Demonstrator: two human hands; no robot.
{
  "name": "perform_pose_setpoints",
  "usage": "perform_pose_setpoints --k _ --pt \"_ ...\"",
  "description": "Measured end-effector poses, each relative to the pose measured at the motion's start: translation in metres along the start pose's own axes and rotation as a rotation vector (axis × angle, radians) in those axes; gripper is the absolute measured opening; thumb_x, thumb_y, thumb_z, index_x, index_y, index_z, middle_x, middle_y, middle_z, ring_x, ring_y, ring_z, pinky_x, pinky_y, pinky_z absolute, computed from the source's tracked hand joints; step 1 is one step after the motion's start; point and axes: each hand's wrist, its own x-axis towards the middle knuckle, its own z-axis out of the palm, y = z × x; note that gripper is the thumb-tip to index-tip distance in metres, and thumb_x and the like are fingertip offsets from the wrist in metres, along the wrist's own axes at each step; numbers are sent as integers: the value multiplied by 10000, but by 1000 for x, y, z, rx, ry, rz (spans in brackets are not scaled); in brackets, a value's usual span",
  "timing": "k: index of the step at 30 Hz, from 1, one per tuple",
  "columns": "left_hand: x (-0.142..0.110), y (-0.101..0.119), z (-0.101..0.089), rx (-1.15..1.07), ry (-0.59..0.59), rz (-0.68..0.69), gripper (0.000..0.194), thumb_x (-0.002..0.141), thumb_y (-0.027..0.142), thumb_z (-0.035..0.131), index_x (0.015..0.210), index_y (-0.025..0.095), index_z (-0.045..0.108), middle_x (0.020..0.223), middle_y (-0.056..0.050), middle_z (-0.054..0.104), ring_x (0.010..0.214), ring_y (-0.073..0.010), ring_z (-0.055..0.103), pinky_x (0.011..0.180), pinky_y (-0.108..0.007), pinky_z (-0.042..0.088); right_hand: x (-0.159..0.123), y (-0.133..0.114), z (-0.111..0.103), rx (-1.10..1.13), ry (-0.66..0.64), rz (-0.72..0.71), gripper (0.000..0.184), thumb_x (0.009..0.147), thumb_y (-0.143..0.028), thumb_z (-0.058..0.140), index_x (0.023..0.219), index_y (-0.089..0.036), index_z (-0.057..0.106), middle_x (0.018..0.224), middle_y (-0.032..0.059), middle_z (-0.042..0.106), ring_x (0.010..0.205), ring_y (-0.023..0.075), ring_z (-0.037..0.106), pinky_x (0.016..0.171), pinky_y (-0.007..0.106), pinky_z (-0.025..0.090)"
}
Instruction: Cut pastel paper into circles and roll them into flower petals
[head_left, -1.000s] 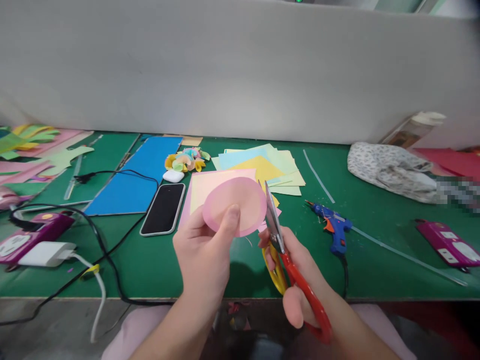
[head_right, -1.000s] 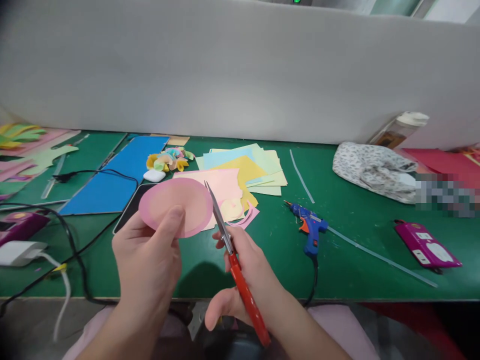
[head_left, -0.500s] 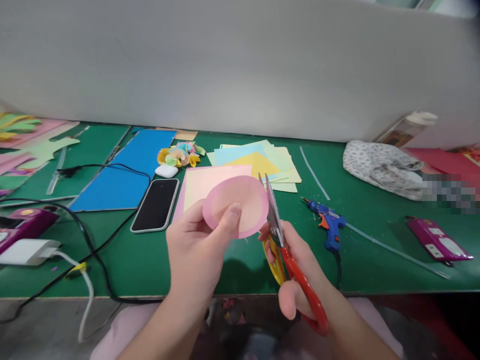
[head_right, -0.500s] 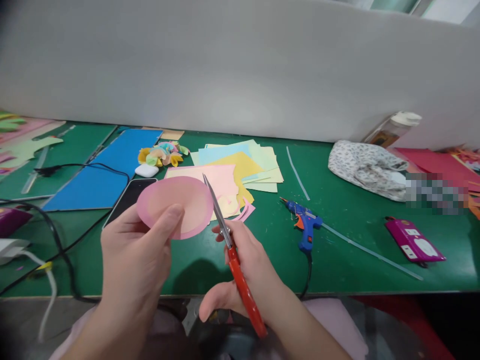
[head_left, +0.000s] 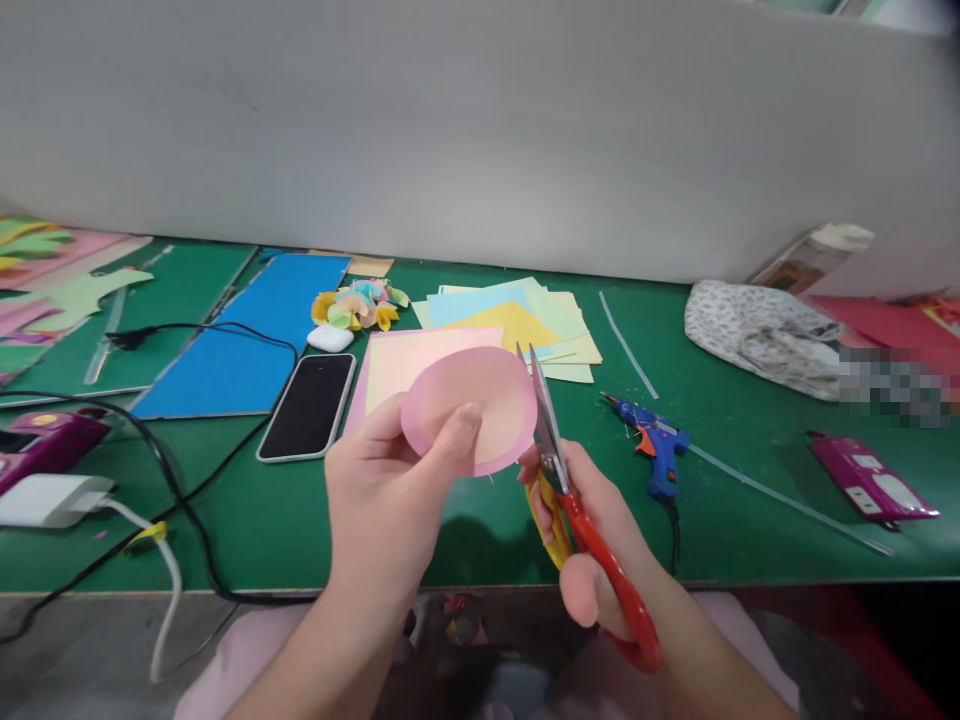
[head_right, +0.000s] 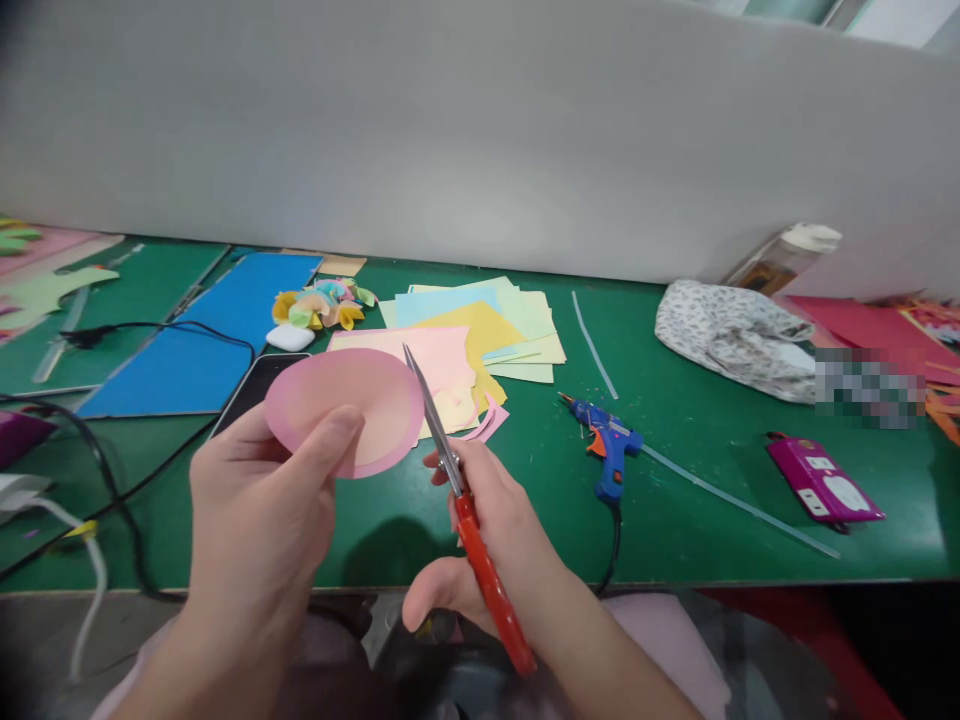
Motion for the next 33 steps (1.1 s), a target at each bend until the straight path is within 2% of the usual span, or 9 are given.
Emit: perform_pose_setpoints --k 4,7,9,13,17,22,27,33 --pt "0 9 4 16 43 -17 125 670 306 781 693 202 718 625 28 654 603 -127 570 526 -214 477 2 3 -2 95 -5 42 684 684 -799 619 1113 -268 653 810 0 516 539 96 431 467 226 361" --pt "-1 14 6 6 59 -30 101 643 277 772 658 199 709 597 37 646 583 -115 559 509 -200 464 3 4 -5 84 -14 117 574 789 -739 562 1093 -263 663 895 20 549 550 88 458 467 218 379" --pt "0 15 6 -6 58 -32 96 634 264 773 639 198 704 577 45 637 568 -104 550 496 -188 452 3 6 -6 66 -19 85 591 777 -749 568 1083 -253 664 899 24 562 547 88 452 459 219 382" --pt "2 15 4 -30 38 -27 93 630 243 779 627 196 699 569 54 636 550 -93 554 488 -177 448 1 12 -8 34 0 -80 837 538 -876 638 1092 -248 654 878 21 562 553 95 413 424 217 343" --pt "5 13 0 -40 -2 -24 165 647 234 778 557 190 647 537 61 605 521 -77 529 479 -166 439 0 12 -12 -9 -15 -115 791 581 -857 616 1106 -267 639 892 17 549 574 99 419 433 208 353" --pt "8 10 -5 0 -69 -8 173 694 293 779 618 190 664 570 42 614 562 -104 554 506 -194 459 -2 7 -17 -43 -52 -128 846 481 -876 604 1104 -304 621 903 -1 536 594 96 409 445 198 354" --pt "10 11 -5 15 -54 -32 186 671 295 773 577 188 654 541 32 600 549 -116 539 493 -209 459 -3 5 -20 -81 -42 -143 845 476 -884 589 1081 -294 613 889 -5 532 586 92 407 419 185 329" --pt "13 7 -10 15 -115 -33 182 699 341 794 639 202 694 578 33 627 588 -123 559 525 -210 482 -2 1 -22 -137 -56 -130 858 473 -897 575 1049 -262 602 883 9 533 671 121 469 422 177 302"
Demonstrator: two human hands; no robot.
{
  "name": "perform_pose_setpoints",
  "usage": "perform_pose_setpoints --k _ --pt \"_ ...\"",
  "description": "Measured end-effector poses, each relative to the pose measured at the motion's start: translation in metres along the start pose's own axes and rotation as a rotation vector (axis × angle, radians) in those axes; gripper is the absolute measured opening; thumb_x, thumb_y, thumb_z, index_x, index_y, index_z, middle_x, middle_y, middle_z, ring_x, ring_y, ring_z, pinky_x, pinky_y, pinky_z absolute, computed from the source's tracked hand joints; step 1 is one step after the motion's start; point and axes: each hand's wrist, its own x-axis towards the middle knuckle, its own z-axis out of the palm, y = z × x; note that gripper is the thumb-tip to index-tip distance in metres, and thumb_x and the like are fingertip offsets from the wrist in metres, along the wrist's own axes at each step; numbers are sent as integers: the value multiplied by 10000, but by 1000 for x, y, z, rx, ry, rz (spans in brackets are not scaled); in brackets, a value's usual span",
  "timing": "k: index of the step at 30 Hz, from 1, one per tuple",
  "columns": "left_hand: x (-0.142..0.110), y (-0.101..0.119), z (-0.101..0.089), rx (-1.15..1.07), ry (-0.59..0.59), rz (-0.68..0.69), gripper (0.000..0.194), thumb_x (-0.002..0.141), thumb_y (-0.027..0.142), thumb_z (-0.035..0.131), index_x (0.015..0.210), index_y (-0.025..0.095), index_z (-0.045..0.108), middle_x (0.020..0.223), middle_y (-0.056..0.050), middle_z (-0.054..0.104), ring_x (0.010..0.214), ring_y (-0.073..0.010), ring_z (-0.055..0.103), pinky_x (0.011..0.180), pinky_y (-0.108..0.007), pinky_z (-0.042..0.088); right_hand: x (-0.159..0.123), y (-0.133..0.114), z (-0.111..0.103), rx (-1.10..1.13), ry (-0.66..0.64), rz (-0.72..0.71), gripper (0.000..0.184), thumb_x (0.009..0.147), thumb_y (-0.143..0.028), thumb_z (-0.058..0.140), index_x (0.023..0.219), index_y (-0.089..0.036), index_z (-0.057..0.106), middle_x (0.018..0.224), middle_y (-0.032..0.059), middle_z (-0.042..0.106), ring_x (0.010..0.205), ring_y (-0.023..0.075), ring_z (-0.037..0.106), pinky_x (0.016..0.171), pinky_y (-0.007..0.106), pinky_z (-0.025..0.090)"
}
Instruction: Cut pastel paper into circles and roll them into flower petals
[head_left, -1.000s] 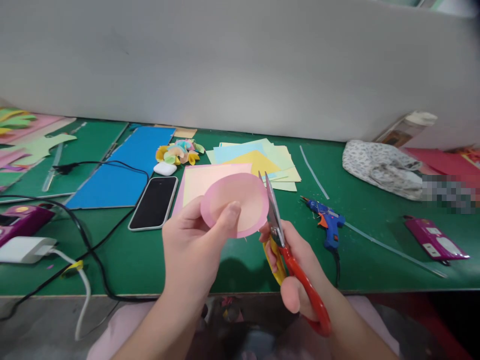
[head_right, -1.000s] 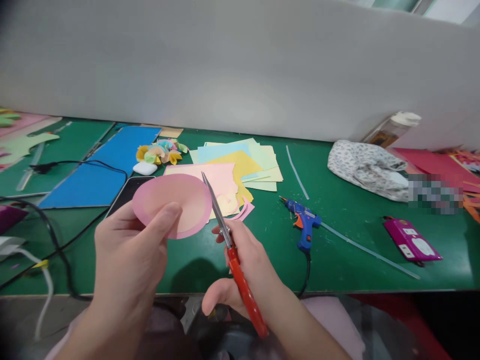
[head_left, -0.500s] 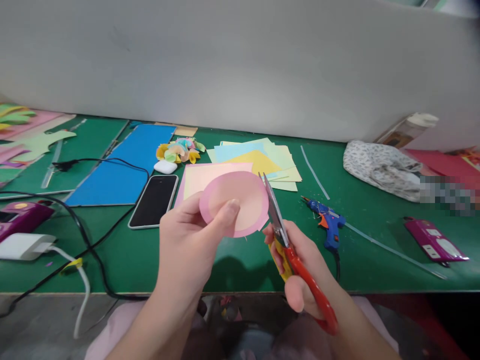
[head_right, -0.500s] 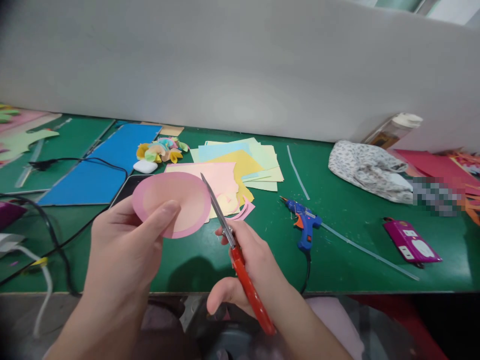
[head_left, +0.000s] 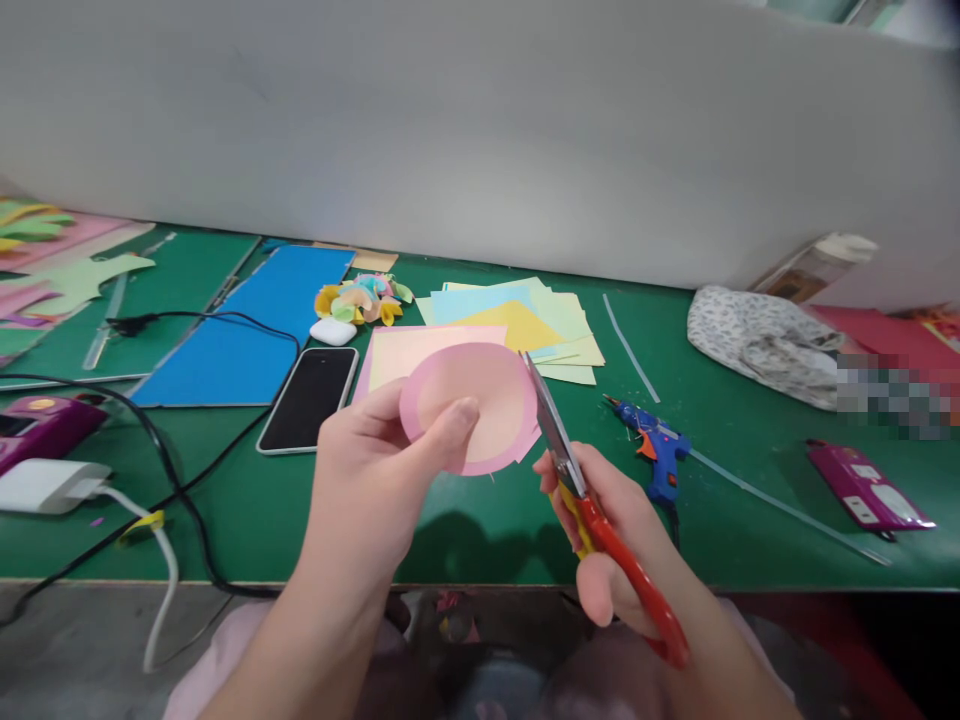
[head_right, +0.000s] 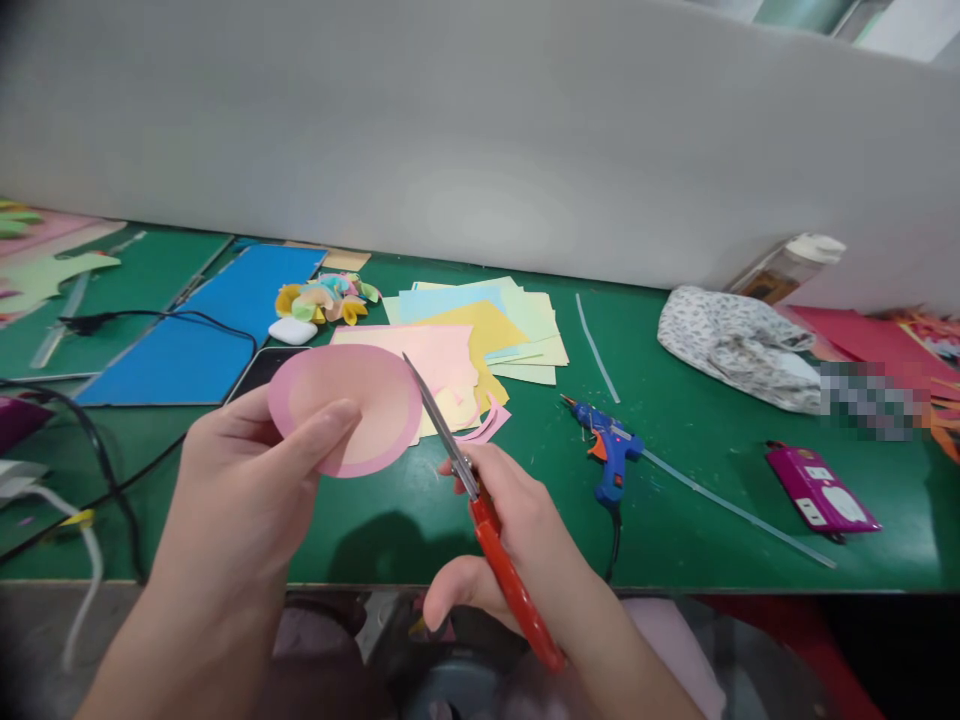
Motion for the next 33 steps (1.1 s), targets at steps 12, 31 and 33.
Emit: perform_pose_setpoints --k 12,31,33 --pt "1 3 -4 -33 -33 -27 177 697 300 792 606 200 678 554 33 583 554 -108 505 502 -213 442 -1 -7 -6 -100 -27 13 908 489 -910 553 1075 -223 638 851 33 528 660 153 489 443 222 362" --pt "3 6 -2 32 -79 -66 156 655 291 777 586 196 674 519 20 562 513 -118 490 456 -223 405 -8 -4 -24 -189 -77 3 831 544 -883 546 1048 -225 600 812 5 517 555 107 361 417 220 304" --pt "3 5 -2 19 -105 -76 163 660 296 780 588 195 674 518 19 554 509 -117 481 457 -225 399 -8 -3 -27 -206 -79 -8 839 531 -894 536 1034 -226 600 777 -4 501 548 107 349 410 223 281"
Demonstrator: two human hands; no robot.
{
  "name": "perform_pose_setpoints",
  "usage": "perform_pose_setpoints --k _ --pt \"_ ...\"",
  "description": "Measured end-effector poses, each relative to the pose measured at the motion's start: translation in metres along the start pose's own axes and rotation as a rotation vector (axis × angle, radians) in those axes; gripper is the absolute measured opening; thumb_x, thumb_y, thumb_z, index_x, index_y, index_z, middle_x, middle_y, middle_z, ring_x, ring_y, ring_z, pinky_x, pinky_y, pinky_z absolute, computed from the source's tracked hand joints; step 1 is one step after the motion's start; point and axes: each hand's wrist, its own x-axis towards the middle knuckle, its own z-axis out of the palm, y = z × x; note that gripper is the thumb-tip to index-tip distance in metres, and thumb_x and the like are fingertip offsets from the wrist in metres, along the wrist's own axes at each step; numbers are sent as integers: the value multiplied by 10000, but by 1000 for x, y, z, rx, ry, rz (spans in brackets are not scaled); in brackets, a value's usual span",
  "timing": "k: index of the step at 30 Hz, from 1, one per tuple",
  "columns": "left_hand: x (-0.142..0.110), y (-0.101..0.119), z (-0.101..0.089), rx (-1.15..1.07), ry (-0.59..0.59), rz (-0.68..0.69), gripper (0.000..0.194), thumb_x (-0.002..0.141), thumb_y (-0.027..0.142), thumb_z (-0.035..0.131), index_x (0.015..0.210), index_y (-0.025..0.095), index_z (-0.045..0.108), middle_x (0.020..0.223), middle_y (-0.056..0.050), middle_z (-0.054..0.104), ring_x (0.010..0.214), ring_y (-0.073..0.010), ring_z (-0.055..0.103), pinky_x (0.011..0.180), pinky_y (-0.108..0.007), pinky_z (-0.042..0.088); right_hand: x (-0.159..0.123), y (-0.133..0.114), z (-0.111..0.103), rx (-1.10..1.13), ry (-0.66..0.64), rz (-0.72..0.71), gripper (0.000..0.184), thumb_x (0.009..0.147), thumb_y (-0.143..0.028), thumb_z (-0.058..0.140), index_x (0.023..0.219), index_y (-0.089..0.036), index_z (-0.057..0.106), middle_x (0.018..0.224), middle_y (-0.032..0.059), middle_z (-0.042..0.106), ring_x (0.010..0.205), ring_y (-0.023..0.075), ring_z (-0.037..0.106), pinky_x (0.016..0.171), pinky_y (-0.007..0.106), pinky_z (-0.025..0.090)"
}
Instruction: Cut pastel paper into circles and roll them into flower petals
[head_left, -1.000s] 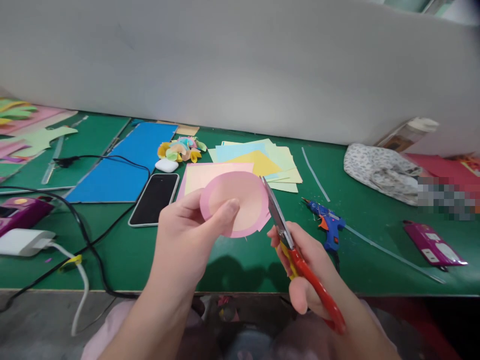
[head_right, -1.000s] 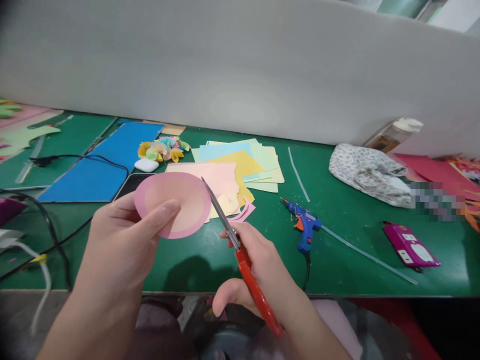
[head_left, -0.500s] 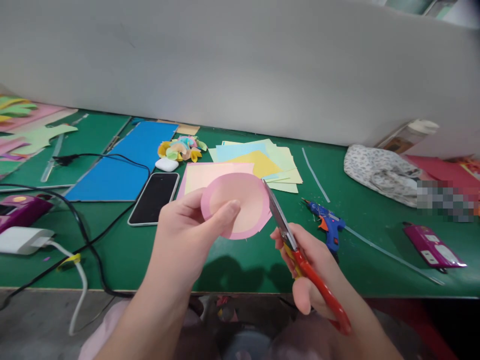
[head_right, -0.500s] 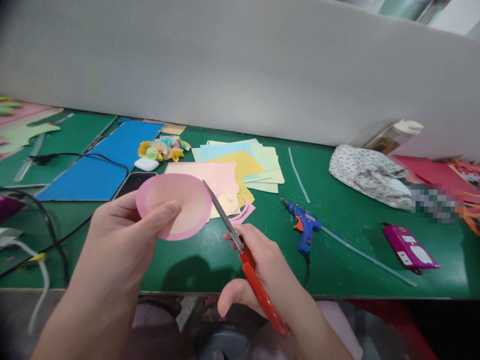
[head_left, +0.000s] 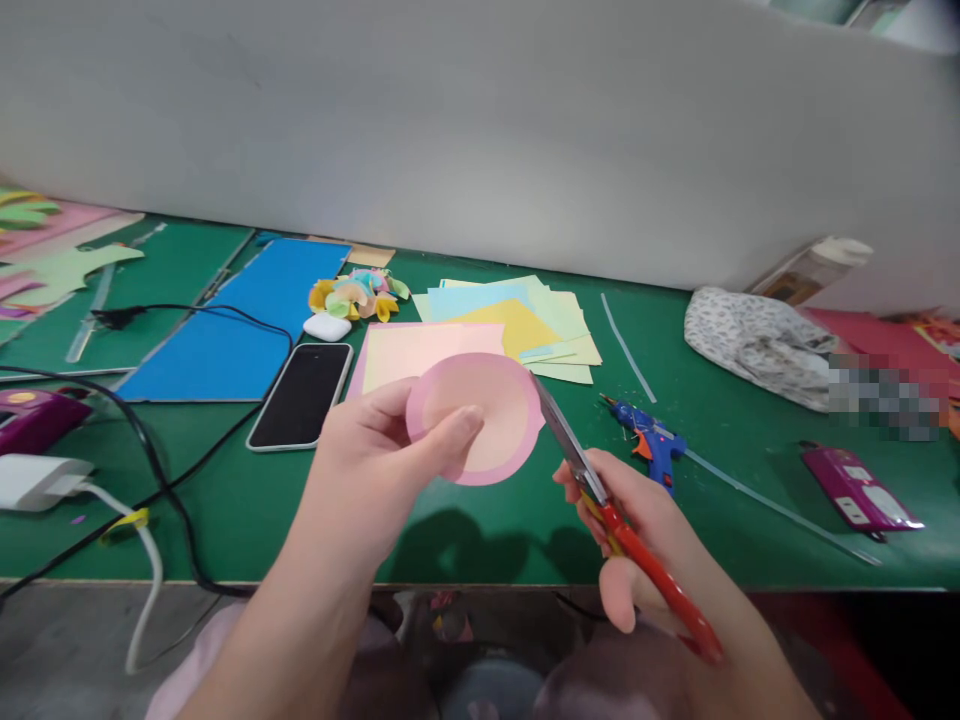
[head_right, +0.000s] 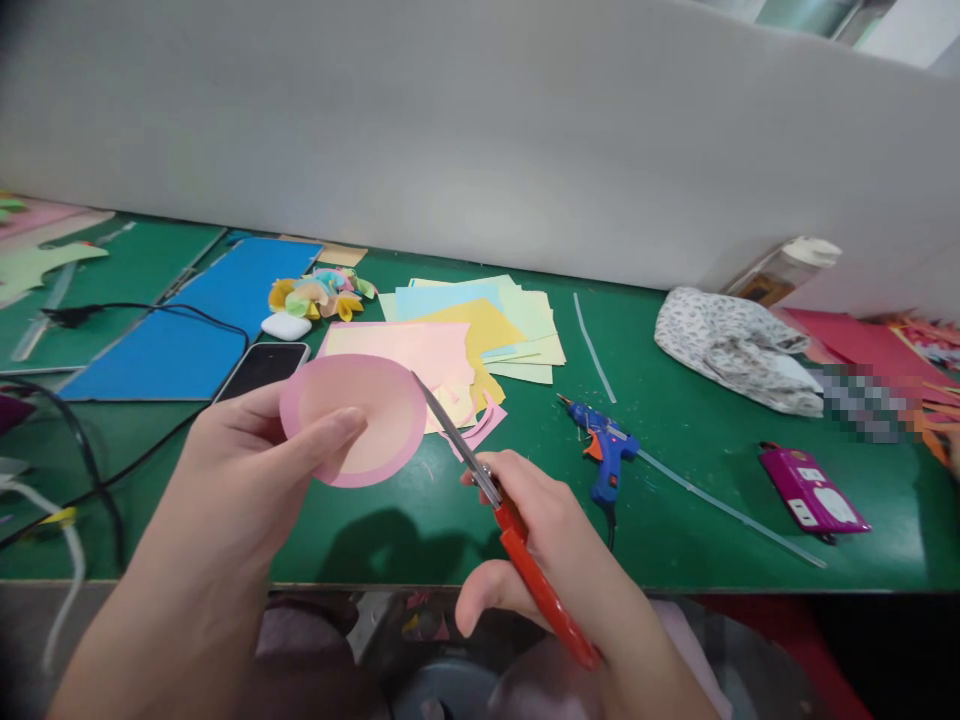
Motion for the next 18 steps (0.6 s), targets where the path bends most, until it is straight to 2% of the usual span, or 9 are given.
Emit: perform_pose_setpoints --k 4,10,18 --pt "0 -4 0 -29 -47 -6 186 672 310 788 581 191 678 517 12 554 506 -115 487 457 -222 406 -2 3 -4 -6 -1 12 852 500 -896 550 1021 -223 601 725 -22 463 543 105 321 407 227 245" --pt "2 -7 1 -60 -119 -16 209 692 339 795 591 191 687 536 3 579 514 -117 511 464 -220 434 -6 3 -5 24 -1 52 832 489 -888 566 997 -229 599 753 -25 460 546 95 285 410 224 223" --pt "2 -7 4 -59 -101 -36 227 660 340 799 568 180 668 523 0 560 499 -121 497 452 -233 425 -8 5 -8 44 -15 72 820 492 -866 590 1019 -238 591 793 -18 477 552 94 279 411 223 212"
